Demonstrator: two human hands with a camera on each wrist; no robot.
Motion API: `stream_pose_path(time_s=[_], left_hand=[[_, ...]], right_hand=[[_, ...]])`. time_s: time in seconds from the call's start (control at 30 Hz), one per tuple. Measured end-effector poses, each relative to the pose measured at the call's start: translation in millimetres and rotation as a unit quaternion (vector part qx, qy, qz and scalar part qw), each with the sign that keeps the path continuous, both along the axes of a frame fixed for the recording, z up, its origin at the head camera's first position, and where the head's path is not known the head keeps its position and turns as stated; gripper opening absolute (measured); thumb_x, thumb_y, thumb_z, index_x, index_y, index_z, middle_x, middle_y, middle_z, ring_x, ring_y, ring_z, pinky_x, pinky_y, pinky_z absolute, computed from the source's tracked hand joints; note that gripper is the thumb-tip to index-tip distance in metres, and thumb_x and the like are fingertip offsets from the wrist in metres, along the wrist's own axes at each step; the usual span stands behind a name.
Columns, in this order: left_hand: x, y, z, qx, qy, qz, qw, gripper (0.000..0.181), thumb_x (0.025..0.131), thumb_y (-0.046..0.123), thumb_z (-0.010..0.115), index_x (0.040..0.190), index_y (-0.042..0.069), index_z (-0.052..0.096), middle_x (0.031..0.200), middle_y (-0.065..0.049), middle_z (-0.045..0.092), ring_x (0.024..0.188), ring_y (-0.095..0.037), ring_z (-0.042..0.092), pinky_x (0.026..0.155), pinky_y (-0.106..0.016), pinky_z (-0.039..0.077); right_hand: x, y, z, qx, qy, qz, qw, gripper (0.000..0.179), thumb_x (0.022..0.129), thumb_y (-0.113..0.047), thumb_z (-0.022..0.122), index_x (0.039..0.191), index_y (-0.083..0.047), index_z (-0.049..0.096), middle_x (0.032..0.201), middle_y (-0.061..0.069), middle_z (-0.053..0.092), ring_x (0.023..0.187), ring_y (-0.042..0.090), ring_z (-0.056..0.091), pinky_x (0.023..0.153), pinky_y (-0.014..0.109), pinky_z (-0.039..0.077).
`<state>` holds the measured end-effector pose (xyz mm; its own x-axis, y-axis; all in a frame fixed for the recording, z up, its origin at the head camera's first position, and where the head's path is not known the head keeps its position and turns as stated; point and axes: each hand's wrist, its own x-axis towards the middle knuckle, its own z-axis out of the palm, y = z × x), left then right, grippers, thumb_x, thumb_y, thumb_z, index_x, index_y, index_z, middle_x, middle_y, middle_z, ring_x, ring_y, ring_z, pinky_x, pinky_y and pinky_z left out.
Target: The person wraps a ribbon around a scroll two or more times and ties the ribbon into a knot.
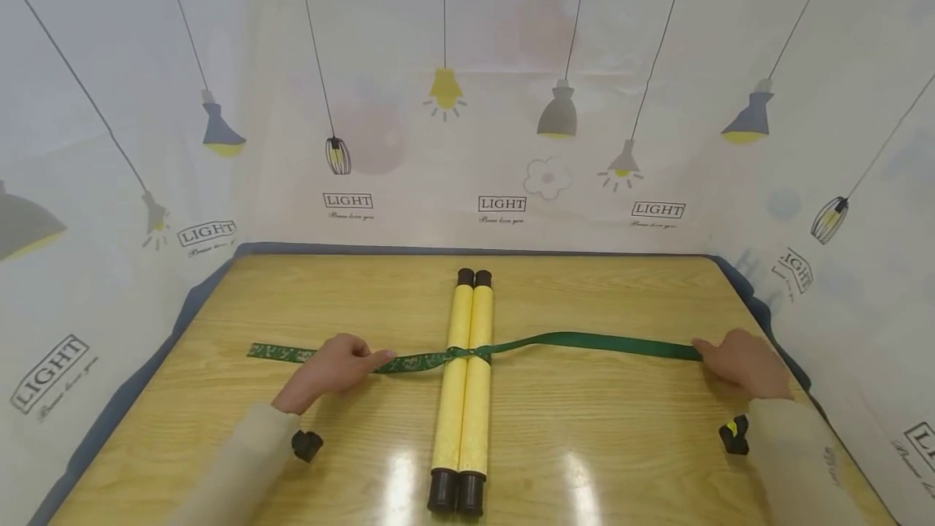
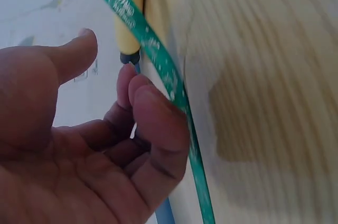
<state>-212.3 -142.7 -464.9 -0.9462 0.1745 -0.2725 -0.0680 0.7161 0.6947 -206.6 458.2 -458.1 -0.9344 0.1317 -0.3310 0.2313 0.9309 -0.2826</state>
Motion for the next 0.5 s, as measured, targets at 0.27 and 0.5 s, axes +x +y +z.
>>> stream_pose_path(time_s=[0.27,0.5], left_hand=[[-3.7,30.9,-5.5,-0.037,0.009,-0.020,0.9991,0.067,0.090,0.058,0.073,0.050,0.023,0.032,0.049,0.009,0.023,0.047,-0.009,0.020,0.045,-0.025,0.022],[-5.0,49.0,-9.9,-0.153,0.059,-0.015,0.9864,0.060,0.085,0.054,0.079,0.060,0.019,0.037,0.056,0.005,0.029,0.050,-0.010,0.028,0.045,-0.024,0.024]], right_hand=[[-8.7,2.4,-6.5,0.027,-0.041,-0.050,0.9976,0.105,0.094,-0.084,0.026,0.098,0.013,0.066,0.089,0.028,0.066,0.079,0.038,0.064,0.068,0.055,0.053],[-15.7,0.7,-14.6,0.035,-0.021,-0.050,0.9979,0.089,0.100,-0.073,0.031,0.092,0.008,0.065,0.087,0.026,0.064,0.079,0.039,0.062,0.071,0.057,0.052]])
